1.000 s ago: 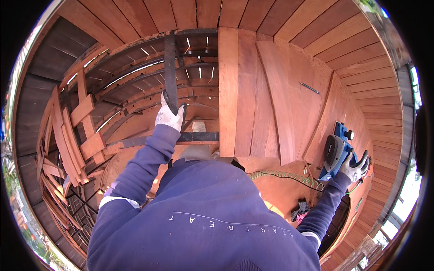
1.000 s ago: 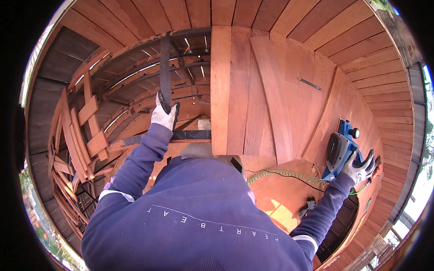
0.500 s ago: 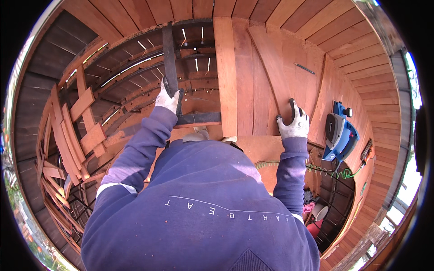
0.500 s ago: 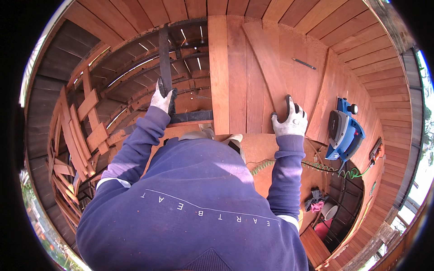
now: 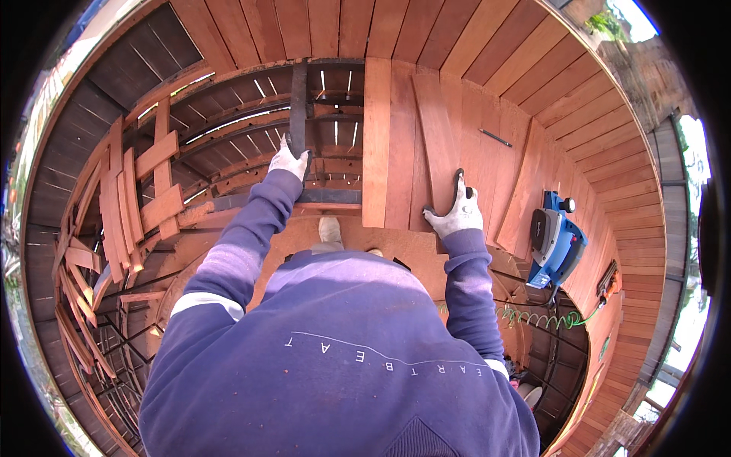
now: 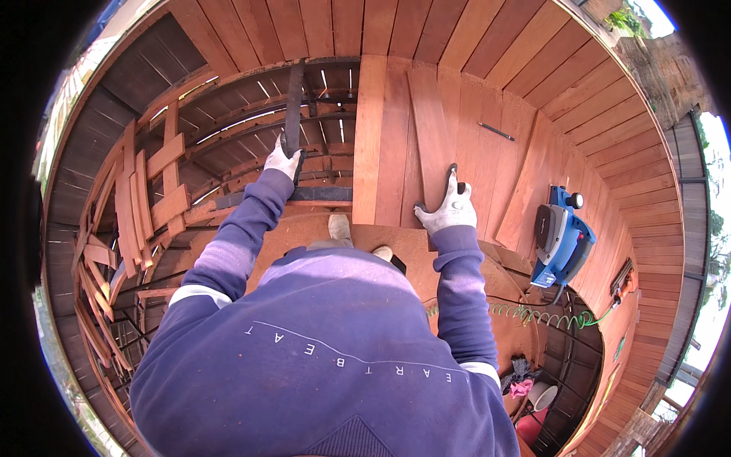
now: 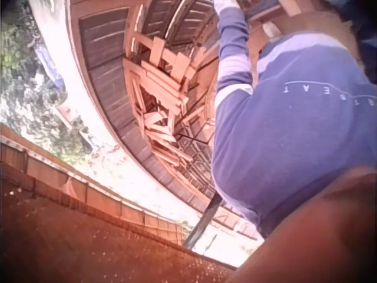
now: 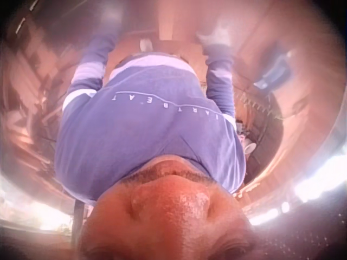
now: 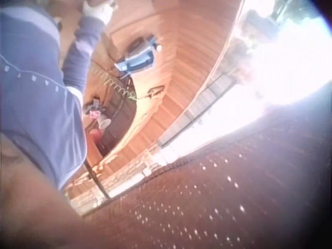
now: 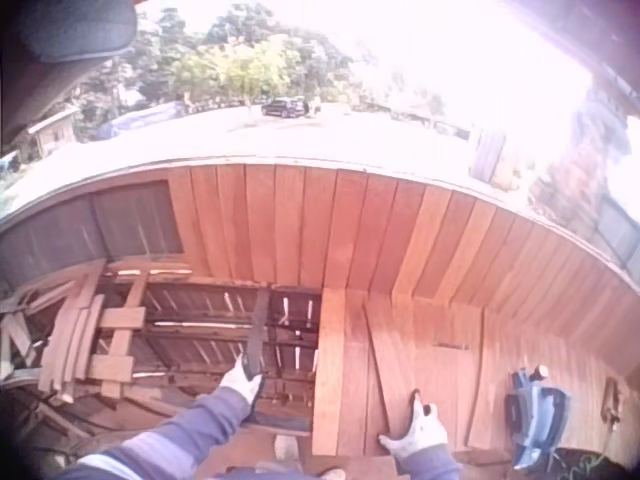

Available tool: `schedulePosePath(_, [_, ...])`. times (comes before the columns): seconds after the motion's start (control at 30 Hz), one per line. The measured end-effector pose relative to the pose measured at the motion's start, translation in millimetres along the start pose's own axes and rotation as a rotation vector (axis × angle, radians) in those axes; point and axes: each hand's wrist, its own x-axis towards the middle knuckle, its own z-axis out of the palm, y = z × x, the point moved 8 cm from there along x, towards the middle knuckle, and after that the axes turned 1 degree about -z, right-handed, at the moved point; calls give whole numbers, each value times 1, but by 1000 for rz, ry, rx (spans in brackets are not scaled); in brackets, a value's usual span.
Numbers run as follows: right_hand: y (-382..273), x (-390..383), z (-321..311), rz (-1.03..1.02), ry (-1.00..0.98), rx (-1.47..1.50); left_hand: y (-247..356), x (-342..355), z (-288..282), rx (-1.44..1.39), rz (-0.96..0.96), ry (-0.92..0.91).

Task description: The person uses a handheld electric planer to smooth the edges of wooden planks on a circular deck. They then place the planks into gaps in the deck structure, adjusting them by hand to fit. The person briefly sits on the floor to handle a phone and a box before resuming the installation of the planks.

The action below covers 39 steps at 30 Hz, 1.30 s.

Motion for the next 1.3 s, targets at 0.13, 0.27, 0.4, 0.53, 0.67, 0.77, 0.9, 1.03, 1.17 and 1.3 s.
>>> schedulePosePath(0.13, [-3,-3,-2,0,61,41,3,-1,-2,62,-40,0])
schedulePosePath(0.27, [-21,-13,-6,-69,259,88,7,-3,-5,77,-42,19])
schedulePosePath(0.4, [-48,-18,-3,-105,224,68,5,0,-2,54,-56,-19])
schedulePosePath(0.53, [-74,-15,14,-73,199,98,4,-3,-2,-6,-31,-57])
schedulePosePath(0.67, [-104,-10,22,-51,209,88,-16,10,13,-79,9,-92])
schedulePosePath(0.77, [-117,-9,27,-42,242,61,-13,4,18,-111,-1,-134])
schedulePosePath(0.9, [-132,-1,31,-9,230,46,-11,3,15,-139,-8,-174])
schedulePosePath(1.03, [-141,1,36,23,190,21,-1,-2,6,-140,-40,-204])
schedulePosePath(1.17, [-147,5,38,35,172,-9,-3,-2,6,-162,-47,-210])
schedulePosePath(1.3, [-150,8,41,50,172,-46,-9,3,11,-207,3,-217])
